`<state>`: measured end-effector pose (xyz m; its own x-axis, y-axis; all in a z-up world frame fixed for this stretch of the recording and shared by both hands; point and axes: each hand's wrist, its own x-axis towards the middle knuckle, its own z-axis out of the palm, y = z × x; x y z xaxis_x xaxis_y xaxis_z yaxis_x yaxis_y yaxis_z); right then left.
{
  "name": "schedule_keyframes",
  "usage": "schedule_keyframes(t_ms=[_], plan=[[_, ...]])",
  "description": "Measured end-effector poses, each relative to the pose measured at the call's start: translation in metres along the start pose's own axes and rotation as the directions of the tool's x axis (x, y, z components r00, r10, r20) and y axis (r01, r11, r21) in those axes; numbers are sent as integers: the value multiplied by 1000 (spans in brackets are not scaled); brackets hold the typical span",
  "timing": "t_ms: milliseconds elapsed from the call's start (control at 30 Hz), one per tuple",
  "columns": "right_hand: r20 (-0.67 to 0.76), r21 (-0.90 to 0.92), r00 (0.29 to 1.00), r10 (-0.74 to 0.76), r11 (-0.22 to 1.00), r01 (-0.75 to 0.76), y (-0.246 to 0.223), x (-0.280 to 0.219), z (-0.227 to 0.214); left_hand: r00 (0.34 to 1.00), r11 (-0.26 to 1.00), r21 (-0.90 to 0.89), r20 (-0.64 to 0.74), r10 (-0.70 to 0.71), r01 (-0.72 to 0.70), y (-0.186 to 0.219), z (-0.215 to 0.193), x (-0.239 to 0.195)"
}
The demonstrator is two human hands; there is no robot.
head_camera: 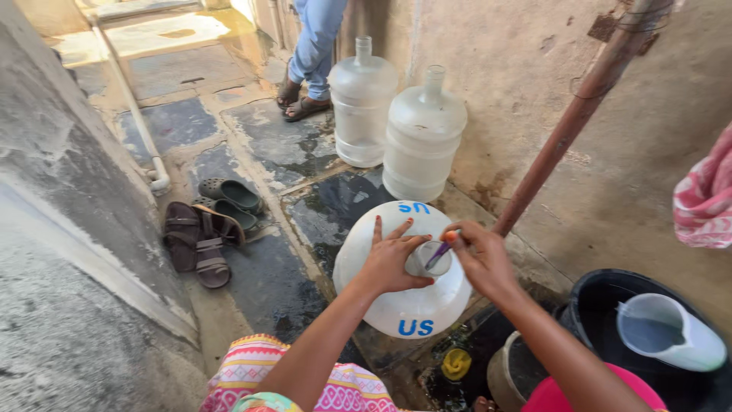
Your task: The person cleans the top area of a large plastic water jug using a toothbrush and a small amount of liquid, scrubbing the opening and the surrounding rim.
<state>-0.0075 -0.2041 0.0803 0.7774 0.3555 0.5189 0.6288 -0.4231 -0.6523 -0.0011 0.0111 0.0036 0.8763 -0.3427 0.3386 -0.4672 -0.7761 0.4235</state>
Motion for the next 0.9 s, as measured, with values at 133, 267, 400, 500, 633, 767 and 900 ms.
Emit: schedule_keyframes(t_ms=[133,267,400,500,633,767,900], plan=[[-96,250,981,168,958,-139,-15,1,-41,998,999,1,-25,50,-50,1,-4,-1],[-137,225,958,252,950,-218,-6,-2,-38,998,997,53,-37,49,-47,-2,-2,0],[-35,-27,999,-6,1000,5,19,-1,7,999,1000,0,-24,27,-27,-8,-1,-5],[47,59,999,5,998,-8,34,-1,18,999,1000,20,-40,24,-23,-7,3,-4],[-8,273,989,148,952,-140,26,9,-16,999,1000,-3,-46,27,-27,-1,2,-1],[-161,372,986,31,928,32,24,11,-55,998,999,16,-43,38,-38,-2,-4,-3],[-85,437,946,314,865,-248,35,5,-27,998,998,22,-38,53,-52,-3,-4,-4]])
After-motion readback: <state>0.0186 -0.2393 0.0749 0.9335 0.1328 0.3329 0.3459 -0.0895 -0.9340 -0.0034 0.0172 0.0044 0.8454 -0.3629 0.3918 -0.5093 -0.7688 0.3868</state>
